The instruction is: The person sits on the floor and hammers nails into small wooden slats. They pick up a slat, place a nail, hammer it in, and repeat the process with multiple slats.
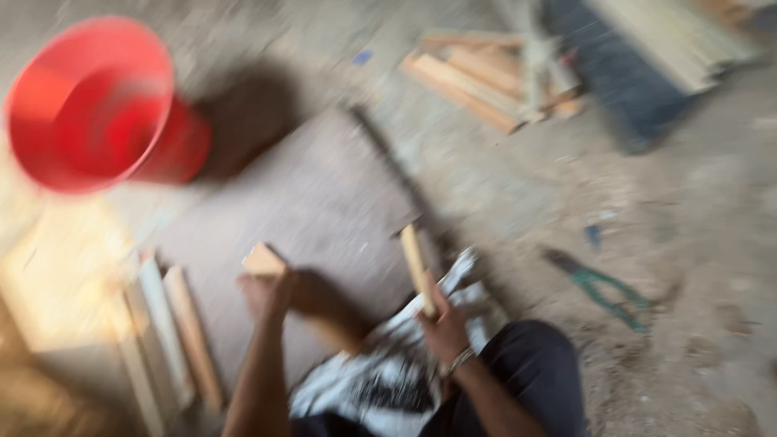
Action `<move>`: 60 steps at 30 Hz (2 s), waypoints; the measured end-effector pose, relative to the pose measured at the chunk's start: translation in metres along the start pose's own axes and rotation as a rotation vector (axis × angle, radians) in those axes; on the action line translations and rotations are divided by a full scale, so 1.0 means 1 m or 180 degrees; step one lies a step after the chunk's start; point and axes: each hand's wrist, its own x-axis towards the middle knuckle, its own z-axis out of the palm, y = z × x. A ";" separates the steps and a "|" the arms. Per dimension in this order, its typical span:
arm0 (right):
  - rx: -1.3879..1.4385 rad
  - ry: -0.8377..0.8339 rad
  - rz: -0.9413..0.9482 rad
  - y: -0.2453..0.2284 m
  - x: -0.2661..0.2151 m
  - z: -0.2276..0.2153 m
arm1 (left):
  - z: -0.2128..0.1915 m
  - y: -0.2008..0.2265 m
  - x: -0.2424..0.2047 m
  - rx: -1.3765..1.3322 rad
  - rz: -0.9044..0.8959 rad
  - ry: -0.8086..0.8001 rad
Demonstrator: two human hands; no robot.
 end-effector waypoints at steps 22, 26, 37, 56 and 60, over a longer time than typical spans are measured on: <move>0.0335 -0.0078 0.0616 -0.057 -0.016 -0.008 | -0.031 0.040 -0.074 0.1900 0.2938 -0.1274; 0.0295 -0.0060 0.0577 -0.059 -0.015 -0.004 | -0.031 0.030 -0.076 0.1230 0.2330 -0.0551; -0.0338 -0.0301 0.0626 -0.059 -0.022 0.021 | -0.021 0.011 -0.072 0.1138 0.2441 -0.0126; -0.0512 -0.0222 0.0425 -0.055 -0.028 0.022 | 0.025 -0.105 -0.251 0.0888 0.3366 -0.2128; -0.0619 -0.0371 0.0066 -0.054 -0.037 0.024 | 0.033 -0.123 -0.262 0.0713 0.3261 -0.2082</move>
